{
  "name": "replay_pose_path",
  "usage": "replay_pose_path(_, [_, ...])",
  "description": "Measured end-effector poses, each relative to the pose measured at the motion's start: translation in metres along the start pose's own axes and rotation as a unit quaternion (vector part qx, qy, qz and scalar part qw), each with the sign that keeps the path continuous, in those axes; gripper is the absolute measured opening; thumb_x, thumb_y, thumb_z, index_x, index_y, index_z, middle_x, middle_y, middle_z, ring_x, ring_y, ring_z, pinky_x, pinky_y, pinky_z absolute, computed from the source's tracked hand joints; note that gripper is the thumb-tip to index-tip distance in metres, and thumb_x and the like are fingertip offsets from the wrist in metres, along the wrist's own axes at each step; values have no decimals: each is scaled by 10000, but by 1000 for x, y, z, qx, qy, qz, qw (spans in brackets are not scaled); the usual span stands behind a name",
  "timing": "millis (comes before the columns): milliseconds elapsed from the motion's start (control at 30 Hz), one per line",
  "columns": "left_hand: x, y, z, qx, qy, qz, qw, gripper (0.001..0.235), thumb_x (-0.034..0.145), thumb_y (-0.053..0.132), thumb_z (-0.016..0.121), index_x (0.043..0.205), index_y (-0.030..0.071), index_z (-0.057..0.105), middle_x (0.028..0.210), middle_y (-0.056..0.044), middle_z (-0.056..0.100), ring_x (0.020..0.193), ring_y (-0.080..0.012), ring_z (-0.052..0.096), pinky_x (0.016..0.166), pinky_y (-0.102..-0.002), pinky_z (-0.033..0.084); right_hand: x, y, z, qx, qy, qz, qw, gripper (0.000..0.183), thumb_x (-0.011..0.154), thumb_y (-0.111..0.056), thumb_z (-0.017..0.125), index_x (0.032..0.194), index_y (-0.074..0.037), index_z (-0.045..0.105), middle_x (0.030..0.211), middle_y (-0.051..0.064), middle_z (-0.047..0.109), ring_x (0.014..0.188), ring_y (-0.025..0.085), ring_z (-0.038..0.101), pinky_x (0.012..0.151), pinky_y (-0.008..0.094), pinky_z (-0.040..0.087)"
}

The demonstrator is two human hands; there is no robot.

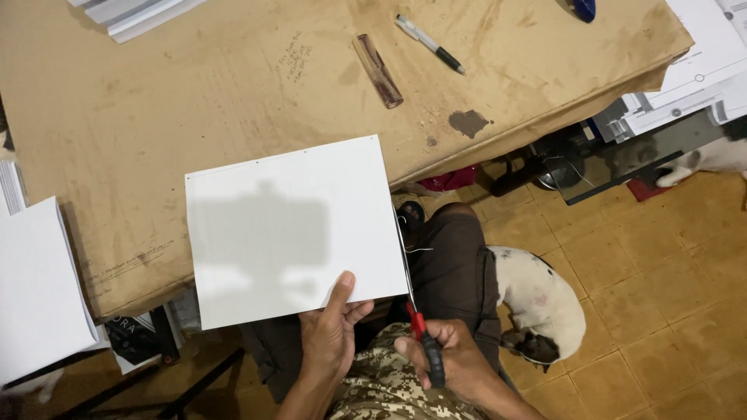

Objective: The person uses scissors to trim cardstock, then folds the sheets and applies glue to assemble book covers for binding.

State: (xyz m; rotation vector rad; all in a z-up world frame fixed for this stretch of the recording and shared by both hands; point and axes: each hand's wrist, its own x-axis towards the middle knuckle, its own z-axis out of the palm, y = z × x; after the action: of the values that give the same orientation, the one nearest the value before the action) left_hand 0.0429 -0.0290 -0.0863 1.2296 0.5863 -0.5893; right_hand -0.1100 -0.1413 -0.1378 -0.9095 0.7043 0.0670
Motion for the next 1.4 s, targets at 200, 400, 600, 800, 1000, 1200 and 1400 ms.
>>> replay_pose_path(200, [-1, -3, -1, -2, -5, 8, 1000, 539, 802, 109, 779, 1293, 200, 579, 1057, -147, 729, 919, -274, 710, 724, -443, 640, -6, -7, 1, -38, -42, 9, 998, 278, 854, -217, 857, 721, -47, 681, 468, 106, 663, 381, 159, 610, 455, 293, 494])
replay_pose_path(400, [-29, -2, -8, 54, -32, -26, 998, 252, 867, 192, 739, 1003, -18, 711, 1066, -180, 791, 967, -306, 729, 823, -457, 629, 5, 1, -1, 25, -42, -17, 999, 263, 859, -84, 837, 696, -92, 631, 519, 36, 626, 422, 143, 613, 492, 297, 520])
replay_pose_path(600, [-54, 14, 8, 53, 30, -77, 995, 724, 837, 140, 698, 1476, 323, 411, 1208, -162, 726, 962, -295, 678, 766, -424, 572, 15, 27, -9, 89, -30, 4, 996, 232, 882, 73, 757, 1109, 83, 807, 500, 2, 509, 398, 80, 446, 431, 287, 579])
replay_pose_path(800, [-58, 13, 13, 78, 65, -65, 993, 770, 769, 181, 743, 1494, 250, 496, 1248, -79, 717, 903, -271, 691, 701, -383, 585, 7, 19, -5, 62, -27, -19, 998, 167, 901, 1, 763, 1033, 81, 830, 532, 115, 688, 356, 119, 554, 406, 280, 507])
replay_pose_path(1000, [-6, -67, -82, 93, -226, 135, 960, 627, 818, 294, 796, 1409, 171, 622, 1679, 6, 227, 1253, -265, 657, 925, -378, 653, 6, 25, -9, 134, -16, 17, 991, 440, 864, 47, 769, 1300, 101, 747, 687, 134, 725, 430, 109, 511, 432, 271, 597])
replay_pose_path(1200, [-48, -7, -6, 48, 63, -53, 995, 422, 758, 84, 790, 1169, 55, 697, 1311, -104, 730, 871, -344, 732, 742, -439, 621, -8, -8, 10, 92, 27, 50, 994, 359, 853, -3, 767, 1190, 112, 808, 1065, 265, 851, 342, 123, 483, 419, 266, 501])
replay_pose_path(1400, [-17, -55, -57, 28, -52, 31, 998, 351, 725, 61, 835, 1070, -4, 825, 1104, -208, 792, 889, -364, 785, 742, -454, 678, -16, -21, 4, 46, -2, 74, 996, 343, 850, -160, 842, 609, 16, 676, 460, 165, 627, 366, 214, 557, 453, 321, 436])
